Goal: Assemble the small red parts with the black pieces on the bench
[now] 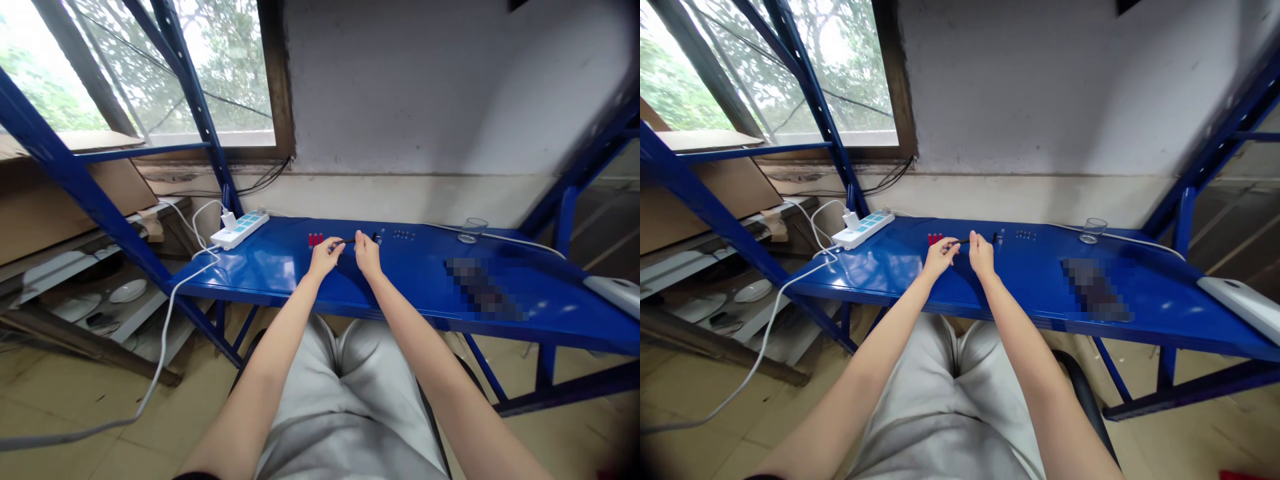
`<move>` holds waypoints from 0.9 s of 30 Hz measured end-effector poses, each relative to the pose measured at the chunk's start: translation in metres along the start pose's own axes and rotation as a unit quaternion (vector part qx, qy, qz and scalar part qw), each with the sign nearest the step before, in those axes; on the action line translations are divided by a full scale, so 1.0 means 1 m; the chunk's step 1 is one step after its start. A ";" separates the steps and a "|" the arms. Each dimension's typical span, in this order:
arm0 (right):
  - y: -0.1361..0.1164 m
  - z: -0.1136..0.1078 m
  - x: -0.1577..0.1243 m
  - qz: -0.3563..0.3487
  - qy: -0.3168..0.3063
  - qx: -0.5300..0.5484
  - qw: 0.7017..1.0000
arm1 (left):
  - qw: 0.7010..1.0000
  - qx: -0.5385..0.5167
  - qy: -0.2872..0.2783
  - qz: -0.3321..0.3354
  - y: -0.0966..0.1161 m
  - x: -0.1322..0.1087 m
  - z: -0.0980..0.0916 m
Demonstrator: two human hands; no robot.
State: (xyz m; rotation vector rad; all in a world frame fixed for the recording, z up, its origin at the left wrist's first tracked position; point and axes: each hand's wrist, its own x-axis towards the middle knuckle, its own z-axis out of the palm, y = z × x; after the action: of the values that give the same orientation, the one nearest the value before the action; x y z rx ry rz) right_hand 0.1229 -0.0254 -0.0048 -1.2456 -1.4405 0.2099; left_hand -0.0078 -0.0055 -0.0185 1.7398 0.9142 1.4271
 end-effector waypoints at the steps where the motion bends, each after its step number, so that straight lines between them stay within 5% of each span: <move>1: 0.000 0.000 0.000 -0.002 0.001 0.004 1.000 | 1.000 -0.003 -0.005 -0.002 0.001 0.000 0.000; 11: 0.000 0.001 -0.001 -0.005 0.001 0.034 0.999 | 0.996 -0.035 -0.085 -0.011 0.003 -0.001 -0.001; 27: -0.002 0.000 -0.002 -0.008 -0.005 0.020 1.000 | 0.997 -0.008 -0.071 -0.011 0.006 -0.001 -0.001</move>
State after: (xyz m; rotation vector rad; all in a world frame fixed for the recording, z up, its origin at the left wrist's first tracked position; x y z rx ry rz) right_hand 0.1213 -0.0271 -0.0047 -1.2007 -1.4480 0.2330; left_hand -0.0083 -0.0090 -0.0141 1.7880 0.8412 1.2750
